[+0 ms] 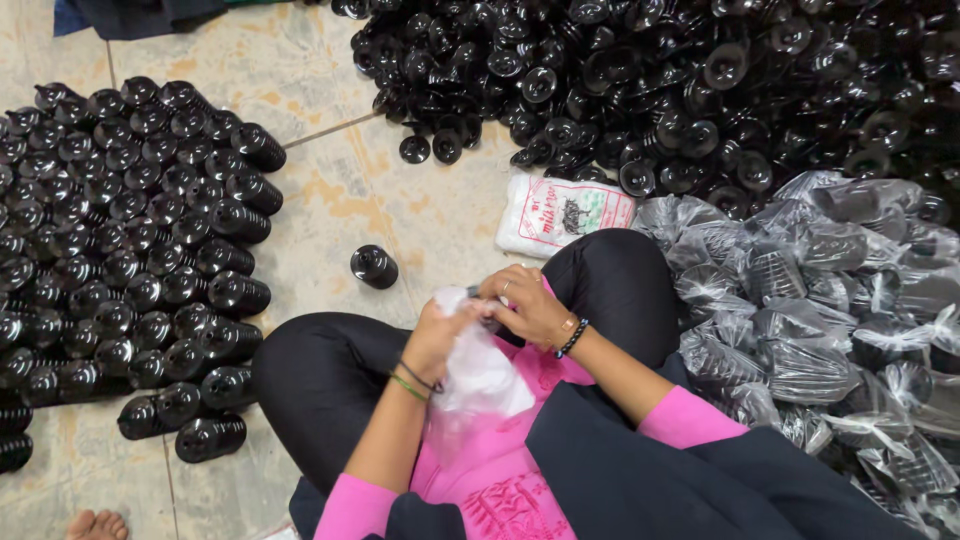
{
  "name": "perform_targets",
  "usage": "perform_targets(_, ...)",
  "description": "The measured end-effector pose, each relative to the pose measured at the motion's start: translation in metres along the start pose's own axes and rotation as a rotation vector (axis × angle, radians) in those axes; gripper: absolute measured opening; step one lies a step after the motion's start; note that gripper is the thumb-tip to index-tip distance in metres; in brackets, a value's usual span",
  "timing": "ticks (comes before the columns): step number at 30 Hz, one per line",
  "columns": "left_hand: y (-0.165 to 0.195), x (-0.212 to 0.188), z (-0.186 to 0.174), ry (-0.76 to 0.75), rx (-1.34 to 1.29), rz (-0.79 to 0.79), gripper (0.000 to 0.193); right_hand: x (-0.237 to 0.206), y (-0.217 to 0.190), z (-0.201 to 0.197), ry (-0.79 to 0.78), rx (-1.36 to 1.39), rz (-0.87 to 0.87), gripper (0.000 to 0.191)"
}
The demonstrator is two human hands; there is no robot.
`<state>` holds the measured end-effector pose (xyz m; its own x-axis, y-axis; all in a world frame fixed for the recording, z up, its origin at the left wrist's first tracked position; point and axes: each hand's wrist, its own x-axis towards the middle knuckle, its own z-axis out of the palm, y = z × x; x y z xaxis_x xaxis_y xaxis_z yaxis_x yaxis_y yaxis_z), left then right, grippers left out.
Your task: The person sits on the floor among large piles of black plastic holders and packs them one at a time into clear plastic bags, twisting the bags closed and placing the filled bags with a pile of already bagged items.
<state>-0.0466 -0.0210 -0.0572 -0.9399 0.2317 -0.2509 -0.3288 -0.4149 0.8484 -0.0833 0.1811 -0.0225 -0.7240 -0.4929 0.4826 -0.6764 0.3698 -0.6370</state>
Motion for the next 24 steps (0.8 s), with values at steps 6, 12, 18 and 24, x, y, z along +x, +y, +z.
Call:
perform_targets(6, -0.014, 0.015, -0.019, 0.113, -0.099, -0.056, 0.01, 0.004, -0.025, 0.003, 0.059, 0.148, 0.138, 0.024)
perform_targets(12, 0.008, -0.005, 0.006, 0.191, 0.019, 0.032, 0.018, -0.001, -0.024, 0.004, 0.087, 0.284, 0.285, 0.012)
perform_targets(18, 0.02, -0.012, 0.017, 0.435, 0.797, 0.449, 0.022, -0.008, -0.001, 0.014, 0.23, 0.416, 0.514, 0.008)
perform_targets(24, 0.017, -0.008, -0.003, 0.499, 0.954, 0.258, 0.047, -0.012, -0.009, 0.011, 0.3, 0.188, 0.399, 0.007)
